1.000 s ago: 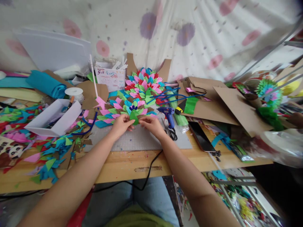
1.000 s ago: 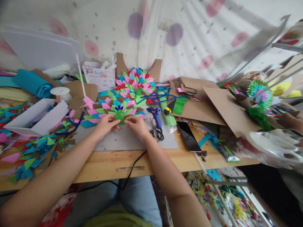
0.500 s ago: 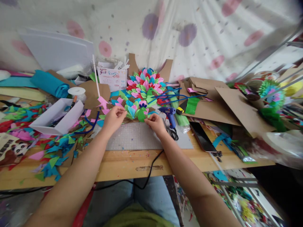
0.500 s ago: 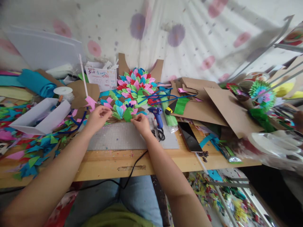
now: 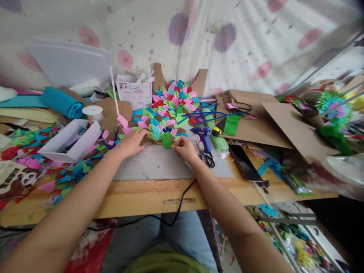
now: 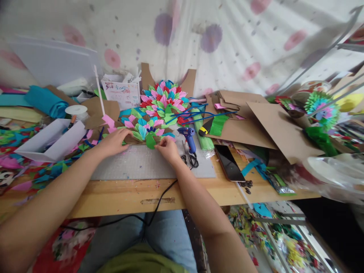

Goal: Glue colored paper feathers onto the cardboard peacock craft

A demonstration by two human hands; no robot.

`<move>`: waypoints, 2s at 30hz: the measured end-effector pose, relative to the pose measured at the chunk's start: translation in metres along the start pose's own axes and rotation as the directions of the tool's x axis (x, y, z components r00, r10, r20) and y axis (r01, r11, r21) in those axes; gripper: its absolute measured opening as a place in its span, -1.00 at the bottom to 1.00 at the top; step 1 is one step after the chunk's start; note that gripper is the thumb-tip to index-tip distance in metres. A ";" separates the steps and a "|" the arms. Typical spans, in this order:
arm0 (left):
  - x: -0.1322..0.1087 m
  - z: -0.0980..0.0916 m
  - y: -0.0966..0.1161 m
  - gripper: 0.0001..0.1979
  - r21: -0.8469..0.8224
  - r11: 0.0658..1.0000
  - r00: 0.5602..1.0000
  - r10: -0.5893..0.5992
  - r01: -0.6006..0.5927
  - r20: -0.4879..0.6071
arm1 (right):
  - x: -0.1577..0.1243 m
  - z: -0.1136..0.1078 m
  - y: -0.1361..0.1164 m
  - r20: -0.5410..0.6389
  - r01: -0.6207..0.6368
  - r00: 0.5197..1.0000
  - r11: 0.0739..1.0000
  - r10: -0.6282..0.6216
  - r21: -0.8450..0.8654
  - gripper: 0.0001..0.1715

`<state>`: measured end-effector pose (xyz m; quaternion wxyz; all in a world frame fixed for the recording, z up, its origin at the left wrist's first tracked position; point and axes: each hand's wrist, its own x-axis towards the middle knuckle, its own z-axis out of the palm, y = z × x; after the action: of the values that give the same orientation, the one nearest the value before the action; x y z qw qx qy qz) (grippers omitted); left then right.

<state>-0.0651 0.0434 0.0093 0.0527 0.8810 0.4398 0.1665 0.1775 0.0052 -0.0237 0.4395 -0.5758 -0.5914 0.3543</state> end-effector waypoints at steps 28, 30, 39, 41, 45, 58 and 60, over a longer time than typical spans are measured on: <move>-0.049 -0.003 0.018 -0.76 -0.425 0.848 0.911 -0.397 0.317 -0.113 | -0.009 0.005 -0.016 0.138 -0.012 0.989 0.960 0.053 -0.281 -0.71; -0.056 0.000 0.022 -0.71 -0.321 0.894 0.926 -0.362 0.312 -0.107 | -0.010 0.005 -0.017 0.148 -0.008 0.987 0.950 0.057 -0.313 -0.72; -0.054 0.016 0.017 -0.61 -0.168 0.951 0.955 -0.277 0.257 -0.104 | -0.010 0.006 -0.014 0.167 0.038 0.986 0.949 0.016 -0.313 -0.74; -0.053 0.015 0.015 -0.62 -0.158 0.940 0.935 -0.323 0.301 -0.143 | -0.010 0.006 -0.014 0.158 0.036 0.987 0.958 0.010 -0.286 -0.74; -0.055 0.009 0.011 -0.69 -0.054 0.912 0.879 -0.406 0.406 -0.249 | -0.008 0.005 -0.013 0.139 0.015 0.990 0.978 0.014 -0.209 -0.73; -0.050 0.024 0.025 -0.52 -0.020 0.946 0.941 -0.323 0.323 -0.102 | -0.005 0.004 -0.009 0.106 -0.024 0.994 0.994 0.036 -0.109 -0.72; -0.048 0.025 0.023 -0.54 -0.035 0.947 0.941 -0.320 0.318 -0.109 | -0.005 0.003 -0.009 0.107 -0.027 0.993 0.994 0.038 -0.104 -0.73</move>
<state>-0.0660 -0.0075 -0.0203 0.0613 0.7868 0.5776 0.2089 0.1711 0.0001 -0.0171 0.3706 -0.5869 -0.6224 0.3616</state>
